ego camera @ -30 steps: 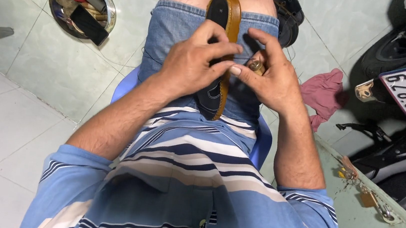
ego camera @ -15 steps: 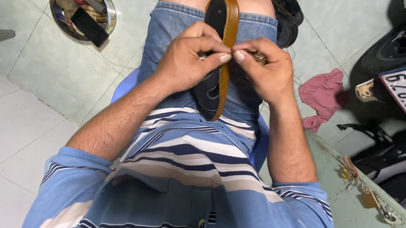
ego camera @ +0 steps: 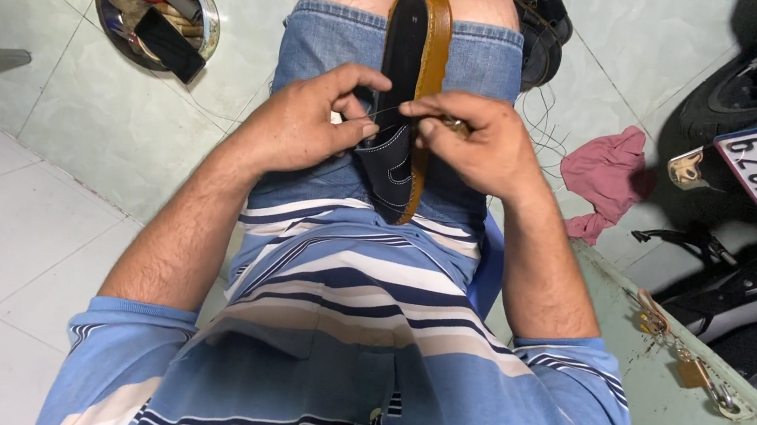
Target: The person sits on a blue plastic chair and sews a black slip-on shoe with a brown sole using a needle and thread. They hold the shoe on their lap and repeatedly push the needle through the shoe's upper and sole while pulling the thread tight.
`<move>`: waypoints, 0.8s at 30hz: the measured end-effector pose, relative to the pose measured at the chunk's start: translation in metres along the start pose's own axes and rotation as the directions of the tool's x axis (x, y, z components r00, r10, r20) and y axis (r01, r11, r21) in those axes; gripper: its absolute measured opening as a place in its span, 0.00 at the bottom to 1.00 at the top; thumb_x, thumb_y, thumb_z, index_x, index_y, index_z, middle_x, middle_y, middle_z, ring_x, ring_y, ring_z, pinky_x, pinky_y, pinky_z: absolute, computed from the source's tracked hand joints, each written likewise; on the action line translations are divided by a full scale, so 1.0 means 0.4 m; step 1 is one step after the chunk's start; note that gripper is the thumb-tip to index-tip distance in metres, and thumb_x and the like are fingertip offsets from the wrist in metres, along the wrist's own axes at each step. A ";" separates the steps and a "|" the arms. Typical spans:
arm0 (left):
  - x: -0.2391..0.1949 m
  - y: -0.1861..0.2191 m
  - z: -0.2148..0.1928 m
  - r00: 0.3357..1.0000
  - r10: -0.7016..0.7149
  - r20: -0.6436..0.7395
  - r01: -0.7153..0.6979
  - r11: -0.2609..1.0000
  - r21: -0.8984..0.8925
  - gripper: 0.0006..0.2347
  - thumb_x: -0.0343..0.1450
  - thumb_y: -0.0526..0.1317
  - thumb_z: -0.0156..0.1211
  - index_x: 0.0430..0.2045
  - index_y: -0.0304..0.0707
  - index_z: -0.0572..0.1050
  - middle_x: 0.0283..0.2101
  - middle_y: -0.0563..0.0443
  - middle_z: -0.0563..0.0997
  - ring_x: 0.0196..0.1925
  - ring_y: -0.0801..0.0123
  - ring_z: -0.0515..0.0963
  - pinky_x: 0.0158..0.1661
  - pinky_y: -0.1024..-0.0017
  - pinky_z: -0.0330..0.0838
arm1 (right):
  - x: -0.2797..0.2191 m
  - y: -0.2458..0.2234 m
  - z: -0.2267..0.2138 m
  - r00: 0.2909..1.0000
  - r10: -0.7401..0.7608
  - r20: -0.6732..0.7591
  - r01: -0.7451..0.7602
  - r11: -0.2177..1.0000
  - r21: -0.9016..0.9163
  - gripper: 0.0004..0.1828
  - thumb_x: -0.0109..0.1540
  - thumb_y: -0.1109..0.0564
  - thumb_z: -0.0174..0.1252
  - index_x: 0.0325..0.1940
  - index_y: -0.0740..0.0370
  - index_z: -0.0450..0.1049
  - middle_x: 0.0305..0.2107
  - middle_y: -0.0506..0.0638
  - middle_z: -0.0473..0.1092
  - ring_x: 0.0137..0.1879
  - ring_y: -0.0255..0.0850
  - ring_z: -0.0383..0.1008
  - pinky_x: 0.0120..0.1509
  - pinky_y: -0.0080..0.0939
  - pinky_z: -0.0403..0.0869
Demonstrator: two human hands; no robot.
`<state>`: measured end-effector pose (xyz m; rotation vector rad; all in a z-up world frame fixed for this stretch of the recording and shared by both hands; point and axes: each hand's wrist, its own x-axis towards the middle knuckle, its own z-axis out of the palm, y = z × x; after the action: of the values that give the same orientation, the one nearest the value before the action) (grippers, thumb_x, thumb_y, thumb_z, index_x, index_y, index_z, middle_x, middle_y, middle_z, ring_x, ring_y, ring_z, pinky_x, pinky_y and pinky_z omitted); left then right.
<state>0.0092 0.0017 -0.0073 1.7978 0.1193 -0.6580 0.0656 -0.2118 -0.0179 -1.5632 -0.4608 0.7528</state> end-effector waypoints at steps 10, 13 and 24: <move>0.025 0.029 0.006 0.995 -0.095 -0.037 0.073 0.918 -0.389 0.07 0.68 0.39 0.51 0.38 0.43 0.68 0.30 0.55 0.79 0.16 0.81 0.69 0.20 0.87 0.64 | 0.019 0.066 -0.042 0.937 0.111 -0.332 -0.172 0.972 -0.162 0.04 0.54 0.59 0.57 0.32 0.59 0.72 0.19 0.47 0.66 0.23 0.34 0.66 0.26 0.30 0.64; 0.019 0.021 -0.001 0.983 -0.132 -0.129 0.114 0.984 -0.138 0.07 0.68 0.44 0.50 0.32 0.48 0.74 0.32 0.63 0.80 0.17 0.82 0.73 0.22 0.87 0.66 | -0.082 0.178 -0.353 0.934 0.246 -0.260 -0.014 0.750 0.662 0.11 0.62 0.48 0.46 0.40 0.52 0.71 0.24 0.42 0.69 0.26 0.30 0.67 0.27 0.28 0.64; 0.005 -0.007 -0.003 0.994 -0.017 0.108 -0.028 0.916 0.401 0.14 0.69 0.43 0.44 0.45 0.45 0.71 0.45 0.51 0.76 0.46 0.59 0.73 0.43 0.63 0.66 | -0.038 0.038 -0.077 0.938 -0.338 -0.070 0.178 0.645 -0.743 0.19 0.63 0.62 0.57 0.58 0.61 0.64 0.57 0.61 0.57 0.63 0.56 0.58 0.64 0.56 0.65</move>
<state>0.0104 0.0034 -0.0105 2.1489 -0.1043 -0.8204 0.0744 -0.2466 -0.0297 -2.2306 -0.8893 0.1488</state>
